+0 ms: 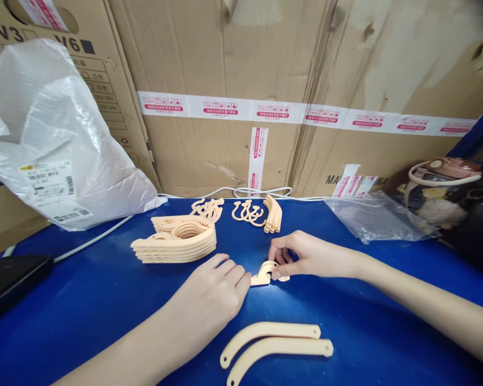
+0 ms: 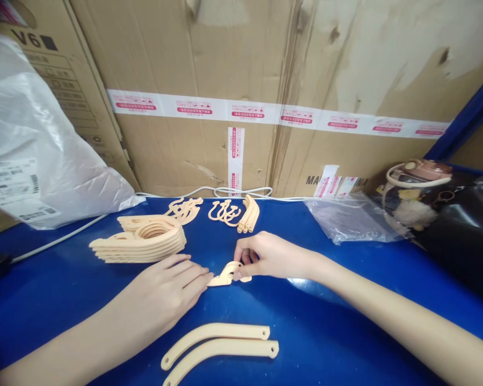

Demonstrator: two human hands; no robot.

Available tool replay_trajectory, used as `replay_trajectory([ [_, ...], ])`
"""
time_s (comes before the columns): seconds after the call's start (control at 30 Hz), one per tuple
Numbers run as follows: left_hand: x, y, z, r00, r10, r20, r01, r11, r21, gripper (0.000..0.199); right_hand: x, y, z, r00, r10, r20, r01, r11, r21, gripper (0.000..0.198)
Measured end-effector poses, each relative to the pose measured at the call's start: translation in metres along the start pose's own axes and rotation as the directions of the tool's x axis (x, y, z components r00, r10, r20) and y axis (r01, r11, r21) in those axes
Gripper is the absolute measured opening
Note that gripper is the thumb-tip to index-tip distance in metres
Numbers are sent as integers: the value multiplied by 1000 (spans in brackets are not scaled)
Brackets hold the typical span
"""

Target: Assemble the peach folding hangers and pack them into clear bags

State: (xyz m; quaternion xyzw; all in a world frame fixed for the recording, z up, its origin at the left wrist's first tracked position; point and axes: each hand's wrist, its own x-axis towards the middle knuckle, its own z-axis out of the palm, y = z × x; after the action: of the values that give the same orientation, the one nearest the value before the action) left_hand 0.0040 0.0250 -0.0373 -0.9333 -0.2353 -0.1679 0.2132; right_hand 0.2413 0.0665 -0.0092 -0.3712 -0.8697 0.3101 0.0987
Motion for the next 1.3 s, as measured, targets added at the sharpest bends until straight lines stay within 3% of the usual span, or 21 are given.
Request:
replay_trajectory([
  [0.33,-3,-1,2,999,-32,-17,30,995,-94,30,-3,3,-3,1000,9,4,-9,999,-34,28],
  [0.5,-3,3,1,996,-46,73,59,982,-181,28,2,-5,-16,989,-35,-143,6,980,-201,29],
  [0.57,-3,3,0,996,-51,69,65,977,-204,24,10,-9,-24,974,-73,-216,-1,946,-325,27],
  [0.73,-2,3,-4,995,-62,73,78,965,-249,19,41,-15,-37,956,-92,-278,-115,756,-644,17],
  [0.97,-1,1,-4,994,-48,101,68,977,-201,26,72,-2,-33,972,-51,-228,-137,665,-734,15],
  [1.13,1,-2,2,995,-52,90,66,983,-169,26,75,2,-26,976,-48,-211,-132,643,-754,17],
  [1.3,3,-1,-5,990,-125,64,136,962,-238,23,73,-1,-21,977,-50,-208,-128,638,-759,19],
])
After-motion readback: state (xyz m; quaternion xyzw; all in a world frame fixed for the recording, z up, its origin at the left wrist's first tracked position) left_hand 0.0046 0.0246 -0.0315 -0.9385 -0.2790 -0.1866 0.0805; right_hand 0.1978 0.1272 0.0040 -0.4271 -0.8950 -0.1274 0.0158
